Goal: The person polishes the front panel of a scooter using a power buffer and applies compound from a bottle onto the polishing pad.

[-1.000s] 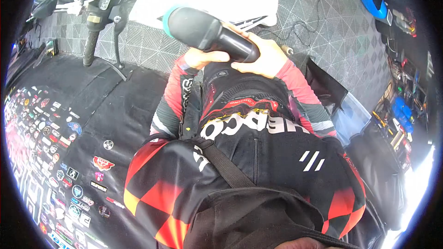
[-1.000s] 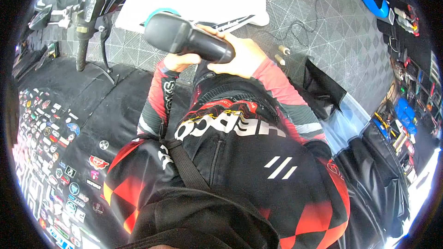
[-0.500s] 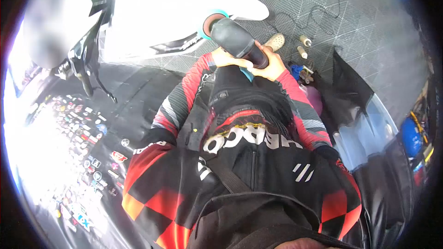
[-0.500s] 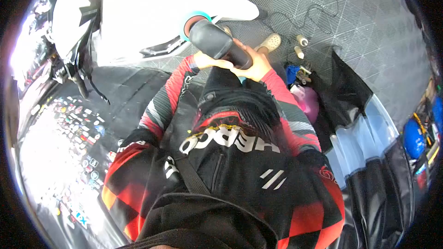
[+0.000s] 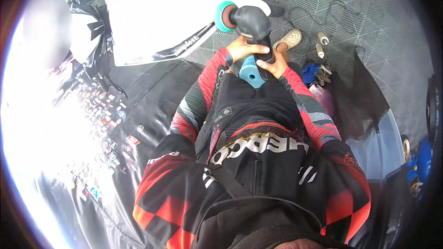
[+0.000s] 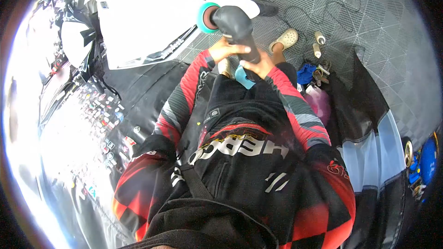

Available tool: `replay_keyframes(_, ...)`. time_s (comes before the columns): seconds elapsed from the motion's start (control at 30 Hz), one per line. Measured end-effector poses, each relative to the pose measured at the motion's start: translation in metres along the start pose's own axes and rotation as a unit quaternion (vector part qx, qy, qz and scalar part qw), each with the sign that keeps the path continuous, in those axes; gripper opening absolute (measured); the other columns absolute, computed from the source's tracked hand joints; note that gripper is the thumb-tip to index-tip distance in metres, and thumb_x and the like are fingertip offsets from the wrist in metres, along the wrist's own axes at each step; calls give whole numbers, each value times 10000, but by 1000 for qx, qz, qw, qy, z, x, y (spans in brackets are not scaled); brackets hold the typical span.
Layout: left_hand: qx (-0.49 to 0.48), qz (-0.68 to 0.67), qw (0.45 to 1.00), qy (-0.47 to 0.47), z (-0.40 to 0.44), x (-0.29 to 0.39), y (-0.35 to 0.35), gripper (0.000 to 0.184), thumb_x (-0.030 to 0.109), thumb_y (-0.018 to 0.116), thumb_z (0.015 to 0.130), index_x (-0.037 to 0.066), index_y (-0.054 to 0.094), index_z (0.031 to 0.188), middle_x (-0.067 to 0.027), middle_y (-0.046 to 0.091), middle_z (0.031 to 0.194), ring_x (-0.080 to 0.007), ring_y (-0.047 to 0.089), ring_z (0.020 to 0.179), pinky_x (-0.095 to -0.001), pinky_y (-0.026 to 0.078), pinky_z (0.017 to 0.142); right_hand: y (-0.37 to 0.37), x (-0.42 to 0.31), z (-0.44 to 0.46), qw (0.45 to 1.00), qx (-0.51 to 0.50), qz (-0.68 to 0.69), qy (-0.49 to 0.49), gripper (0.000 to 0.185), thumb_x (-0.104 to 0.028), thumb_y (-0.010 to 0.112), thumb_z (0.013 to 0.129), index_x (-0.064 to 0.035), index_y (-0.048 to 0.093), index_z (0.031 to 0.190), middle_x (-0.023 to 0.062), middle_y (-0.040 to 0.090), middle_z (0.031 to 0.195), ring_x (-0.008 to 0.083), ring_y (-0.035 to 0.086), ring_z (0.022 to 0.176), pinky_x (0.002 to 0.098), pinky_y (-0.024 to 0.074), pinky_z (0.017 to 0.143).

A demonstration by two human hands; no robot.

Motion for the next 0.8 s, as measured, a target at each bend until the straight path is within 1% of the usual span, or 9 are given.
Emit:
replay_keyframes(0.17,-56,88,994,-39,-46,-16,-23,693,179,858,777,-8,527,1357,-133,618,1270,-231,566,1207,-363,445,1049,35,-9,1,996,-4,-65,-56,909,-268,836,737,-82,390,1507,164,608,1347,248,599,1242,379,470,1037)
replay_keyframes(0.27,-149,79,982,88,-58,15,-9,696,104,869,762,32,502,1349,-80,599,1238,-176,561,1161,-337,473,987,39,-44,10,993,-38,-99,-60,906,-293,858,704,-153,433,1491,137,628,1323,275,612,1228,390,480,1036)
replay_keyframes(0.33,-133,90,970,183,-59,19,-14,724,86,859,772,45,473,1383,-80,583,1275,-176,556,1175,-347,469,1004,37,-28,17,962,-64,-264,23,874,-308,867,695,-149,474,1459,136,642,1289,284,623,1206,388,483,1031)
replay_keyframes(0.37,-133,88,970,183,-57,19,-16,724,86,859,772,45,473,1383,-80,583,1275,-176,556,1175,-347,469,1004,34,-31,20,960,-54,-273,-5,851,-321,872,690,-141,499,1434,144,643,1276,294,623,1200,387,479,1036)
replay_keyframes(0.4,-128,95,980,121,-53,10,-18,721,88,862,760,30,489,1375,-108,576,1315,-202,545,1217,-349,451,1040,30,-31,19,960,-56,-274,-3,851,-321,872,690,-141,499,1434,144,643,1276,294,623,1200,387,479,1036)
replay_keyframes(0.47,-115,86,980,136,-38,7,-12,728,112,886,727,12,524,1350,-127,581,1329,-226,551,1218,-345,458,1031,18,-45,19,980,-64,-186,-31,883,-346,887,655,-76,506,1404,148,626,1299,272,607,1226,386,479,1045)
replay_keyframes(0.53,-73,105,992,-10,-25,-16,-15,703,162,897,726,10,556,1322,-122,605,1290,-233,564,1187,-355,466,1012,1,-52,16,982,-54,-168,-60,899,-324,879,675,-74,476,1439,171,627,1289,280,603,1225,381,459,1059)
replay_keyframes(0.63,-76,162,984,5,-1,3,5,643,330,834,806,5,586,1303,-132,632,1264,-245,562,1206,-370,442,1047,-28,-31,11,986,-63,-156,-9,975,-267,855,729,-34,344,1525,186,548,1419,237,534,1306,361,416,1095)
replay_keyframes(0.8,-23,79,994,-68,29,20,25,635,412,798,816,-21,619,1245,-144,666,1208,-254,644,1095,-365,513,945,-46,15,8,997,-59,14,37,691,-345,744,860,20,480,1384,134,651,1203,233,613,1135,372,459,1007)
Point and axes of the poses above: each hand's wrist, its own z-axis towards the middle knuckle, its own y-axis out of the palm, x = y × z, the point moved 8 cm from there along z, towards the middle knuckle
